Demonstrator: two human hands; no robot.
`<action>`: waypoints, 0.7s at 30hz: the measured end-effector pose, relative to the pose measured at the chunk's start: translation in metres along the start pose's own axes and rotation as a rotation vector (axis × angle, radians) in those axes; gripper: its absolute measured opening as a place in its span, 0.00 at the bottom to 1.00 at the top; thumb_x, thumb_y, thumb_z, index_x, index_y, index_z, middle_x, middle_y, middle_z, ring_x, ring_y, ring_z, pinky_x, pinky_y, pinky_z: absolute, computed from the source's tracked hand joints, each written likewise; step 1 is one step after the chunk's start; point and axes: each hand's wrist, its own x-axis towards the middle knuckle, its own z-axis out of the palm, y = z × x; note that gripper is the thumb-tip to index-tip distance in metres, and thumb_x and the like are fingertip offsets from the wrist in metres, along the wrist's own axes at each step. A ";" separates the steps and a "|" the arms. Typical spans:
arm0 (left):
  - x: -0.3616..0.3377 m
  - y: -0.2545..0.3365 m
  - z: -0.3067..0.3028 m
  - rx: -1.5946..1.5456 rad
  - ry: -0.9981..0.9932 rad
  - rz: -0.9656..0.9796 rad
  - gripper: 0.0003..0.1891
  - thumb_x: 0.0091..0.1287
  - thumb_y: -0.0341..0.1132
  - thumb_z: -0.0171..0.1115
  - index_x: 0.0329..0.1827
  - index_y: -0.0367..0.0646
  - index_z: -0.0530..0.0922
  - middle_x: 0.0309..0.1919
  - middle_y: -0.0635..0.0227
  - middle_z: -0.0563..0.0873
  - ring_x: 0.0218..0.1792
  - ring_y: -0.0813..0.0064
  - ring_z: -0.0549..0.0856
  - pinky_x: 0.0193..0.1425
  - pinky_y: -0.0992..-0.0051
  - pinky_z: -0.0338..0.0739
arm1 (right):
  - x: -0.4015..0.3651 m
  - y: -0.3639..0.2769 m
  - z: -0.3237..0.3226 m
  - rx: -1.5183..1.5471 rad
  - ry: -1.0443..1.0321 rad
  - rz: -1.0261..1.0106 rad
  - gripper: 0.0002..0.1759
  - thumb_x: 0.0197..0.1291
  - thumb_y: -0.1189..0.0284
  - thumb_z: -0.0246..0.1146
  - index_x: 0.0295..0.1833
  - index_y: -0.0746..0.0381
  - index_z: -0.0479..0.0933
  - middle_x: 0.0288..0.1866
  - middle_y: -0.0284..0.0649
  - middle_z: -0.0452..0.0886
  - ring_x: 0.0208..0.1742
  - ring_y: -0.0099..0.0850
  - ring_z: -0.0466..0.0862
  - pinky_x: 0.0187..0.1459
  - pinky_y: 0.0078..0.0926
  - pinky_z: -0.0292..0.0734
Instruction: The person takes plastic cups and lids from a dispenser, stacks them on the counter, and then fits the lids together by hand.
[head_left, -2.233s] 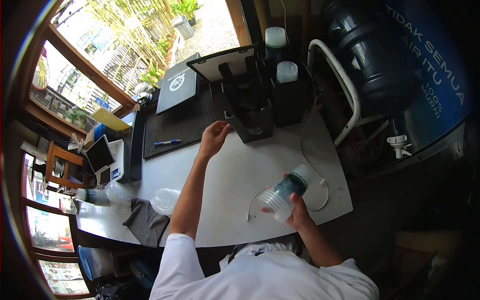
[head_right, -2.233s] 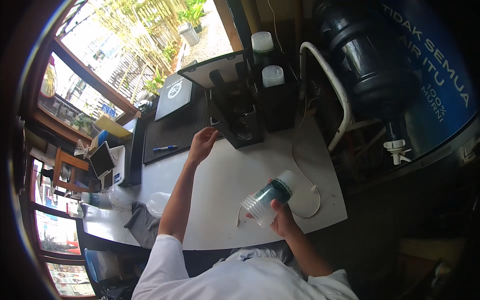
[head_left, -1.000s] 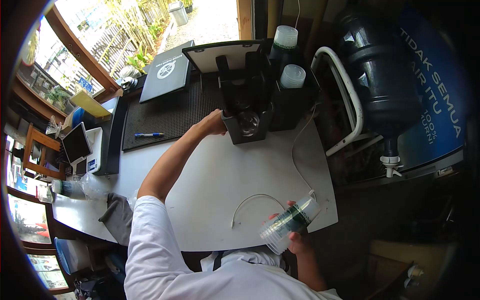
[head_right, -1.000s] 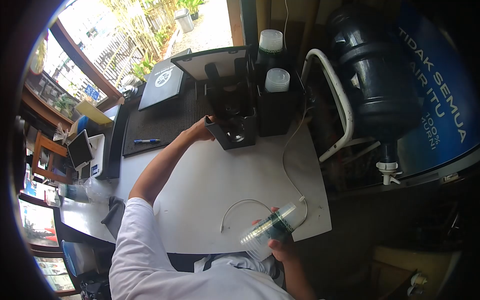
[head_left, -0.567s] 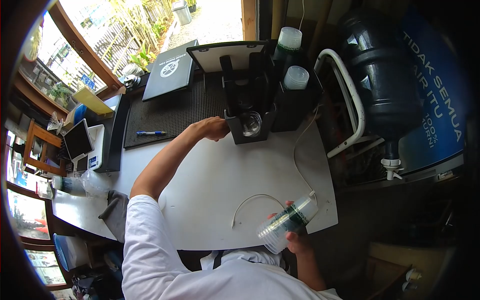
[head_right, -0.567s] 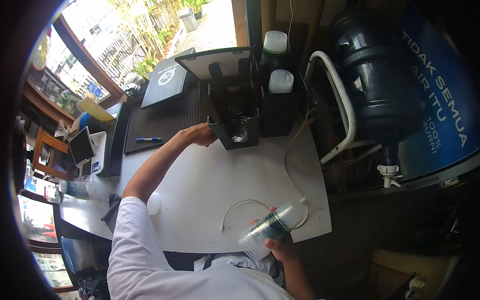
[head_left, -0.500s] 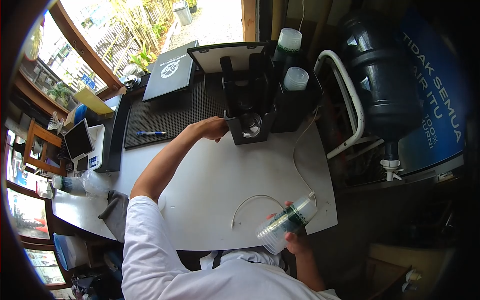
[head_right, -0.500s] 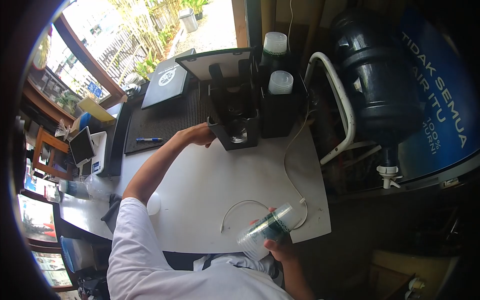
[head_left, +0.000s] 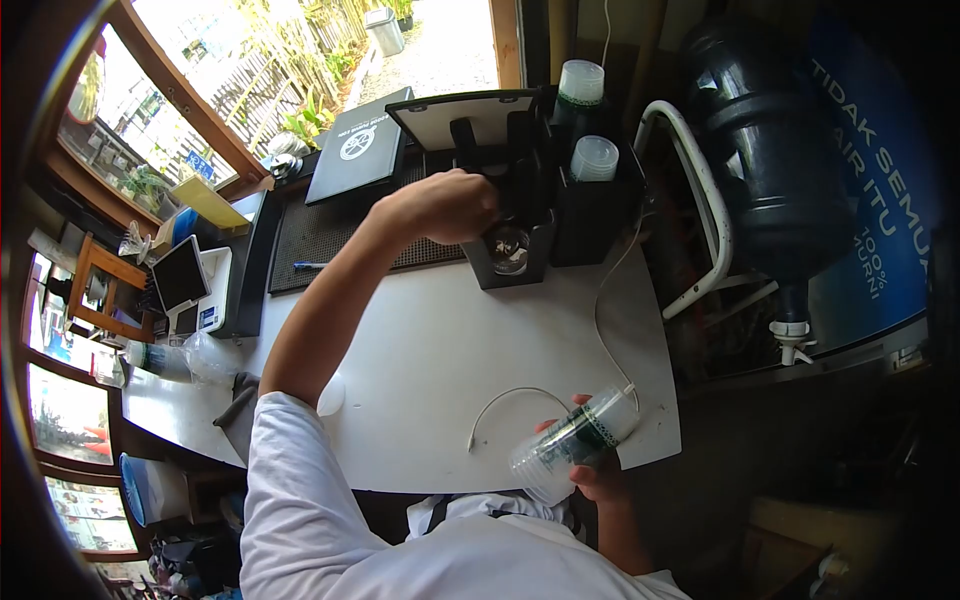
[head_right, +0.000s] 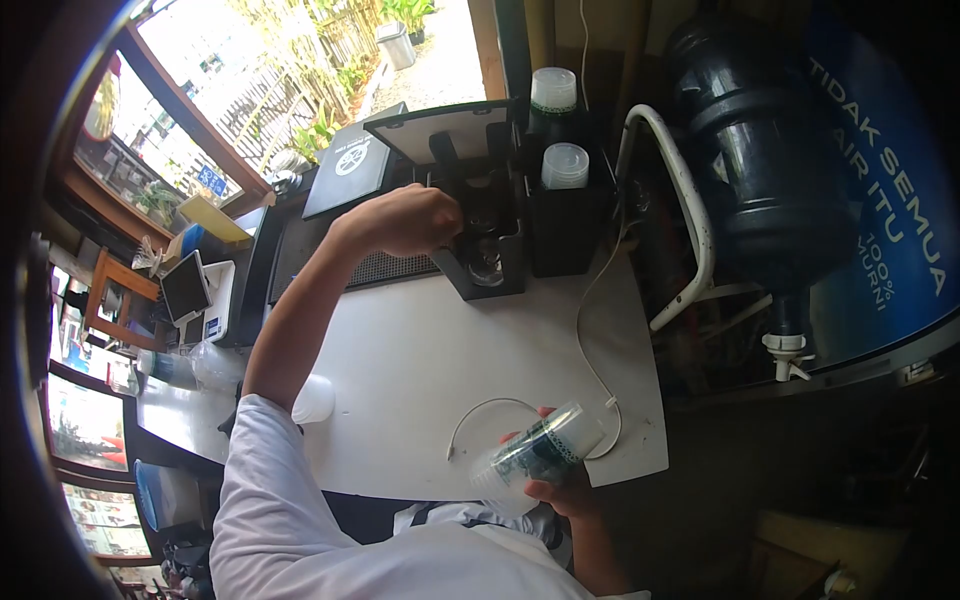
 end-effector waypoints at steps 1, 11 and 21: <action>0.005 -0.012 0.003 0.021 -0.102 -0.089 0.10 0.76 0.35 0.58 0.50 0.40 0.83 0.38 0.62 0.88 0.39 0.64 0.88 0.44 0.65 0.82 | -0.002 -0.003 -0.001 -0.006 -0.014 -0.012 0.60 0.46 0.67 0.85 0.79 0.52 0.51 0.64 0.52 0.78 0.65 0.42 0.80 0.65 0.45 0.78; 0.003 -0.123 0.130 -0.652 0.094 -0.187 0.16 0.74 0.32 0.59 0.63 0.47 0.81 0.42 0.69 0.87 0.32 0.81 0.84 0.34 0.76 0.81 | -0.027 -0.017 -0.025 0.039 0.026 -0.012 0.61 0.43 0.68 0.86 0.77 0.51 0.53 0.64 0.50 0.79 0.65 0.40 0.80 0.66 0.45 0.78; 0.041 -0.109 0.141 0.285 -0.162 0.147 0.25 0.70 0.37 0.58 0.72 0.56 0.76 0.42 0.54 0.90 0.37 0.57 0.90 0.45 0.62 0.86 | -0.027 -0.020 -0.032 0.026 0.034 0.034 0.61 0.44 0.73 0.85 0.79 0.52 0.51 0.64 0.50 0.78 0.66 0.39 0.80 0.66 0.45 0.78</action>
